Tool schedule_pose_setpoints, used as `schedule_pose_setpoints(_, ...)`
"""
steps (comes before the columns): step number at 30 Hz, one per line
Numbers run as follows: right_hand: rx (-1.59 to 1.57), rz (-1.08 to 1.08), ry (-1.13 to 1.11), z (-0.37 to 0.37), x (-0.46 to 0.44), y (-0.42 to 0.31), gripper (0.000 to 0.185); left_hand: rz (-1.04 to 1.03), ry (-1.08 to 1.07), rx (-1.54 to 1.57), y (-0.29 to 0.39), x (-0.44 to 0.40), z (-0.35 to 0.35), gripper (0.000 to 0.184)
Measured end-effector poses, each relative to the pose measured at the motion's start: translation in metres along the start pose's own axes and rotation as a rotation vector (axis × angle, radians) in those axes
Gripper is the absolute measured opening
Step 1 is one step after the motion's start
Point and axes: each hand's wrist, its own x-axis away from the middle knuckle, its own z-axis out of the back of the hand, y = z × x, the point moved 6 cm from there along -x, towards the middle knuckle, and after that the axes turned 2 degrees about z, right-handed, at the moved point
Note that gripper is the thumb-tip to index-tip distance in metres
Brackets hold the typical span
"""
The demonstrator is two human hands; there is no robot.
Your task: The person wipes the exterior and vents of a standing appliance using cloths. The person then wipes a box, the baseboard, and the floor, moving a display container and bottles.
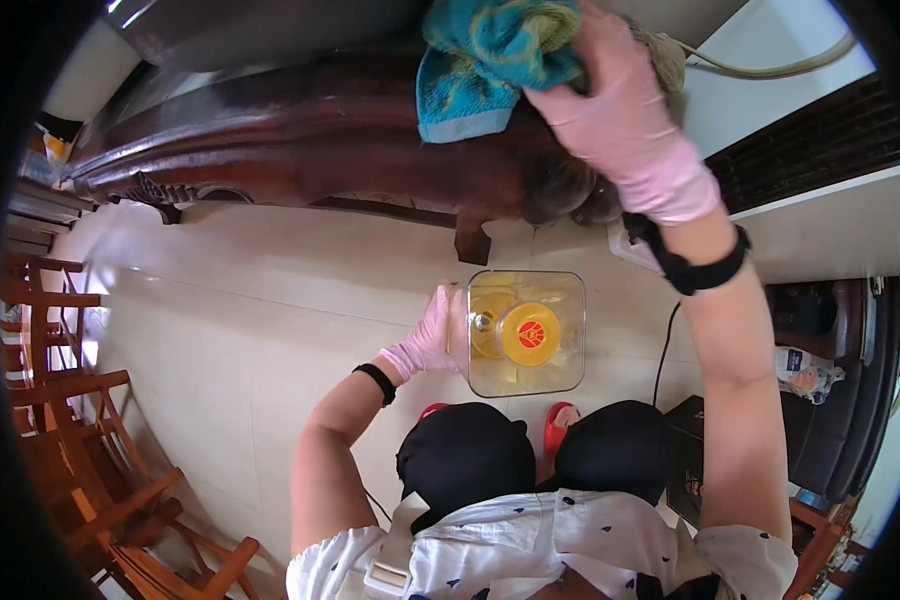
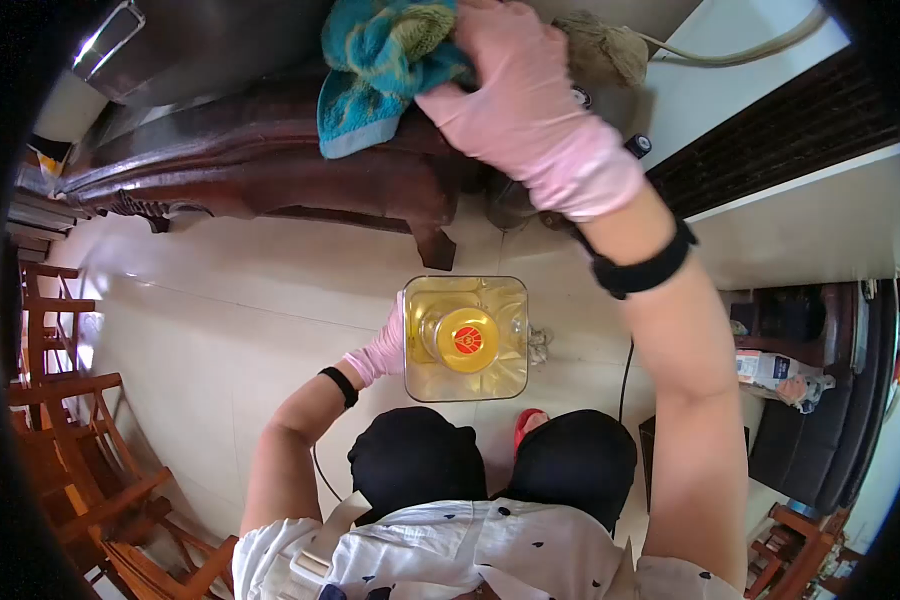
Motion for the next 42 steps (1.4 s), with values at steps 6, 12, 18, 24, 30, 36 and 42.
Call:
schedule_pose_setpoints(6, -0.797, -0.455, 0.128, 0.061, 0.069, 0.043, 0.049, 0.023, -0.014, 0.129, 0.016, 0.001, 0.005, 0.128)
schedule_pose_setpoints(12, -1.049, -1.494, -0.373, -0.047, 0.274, 0.045, 0.054, 0.363, -0.035, 0.75, -0.007, 0.009, 0.022, 0.085)
schedule_pose_setpoints(18, -1.488, -1.822, -0.765, -0.128, 0.404, -0.006, 0.063, 0.745, 0.542, 0.479, -0.072, 0.007, 0.011, 0.051)
schedule_pose_setpoints(24, -1.657, -1.913, -0.686, -0.132, 0.397, -0.032, 0.069, 0.783, 0.613, 0.262, -0.07, 0.002, -0.013, 0.062)
schedule_pose_setpoints(30, -1.722, -1.942, -0.602, -0.138, 0.383, -0.059, 0.076, 0.629, 0.377, 1.343, -0.056, 0.02, -0.047, 0.047)
schedule_pose_setpoints(36, -1.747, -1.883, -0.748, -0.161, 0.327, -0.104, 0.086, 0.398, 0.049, 1.096, 0.099, 0.08, 0.044, 0.045)
schedule_pose_setpoints(42, -1.5, -1.657, -0.933, -0.239, 0.322, -0.139, 0.093, 0.536, 0.283, 1.061, 0.096, 0.136, 0.095, 0.046)
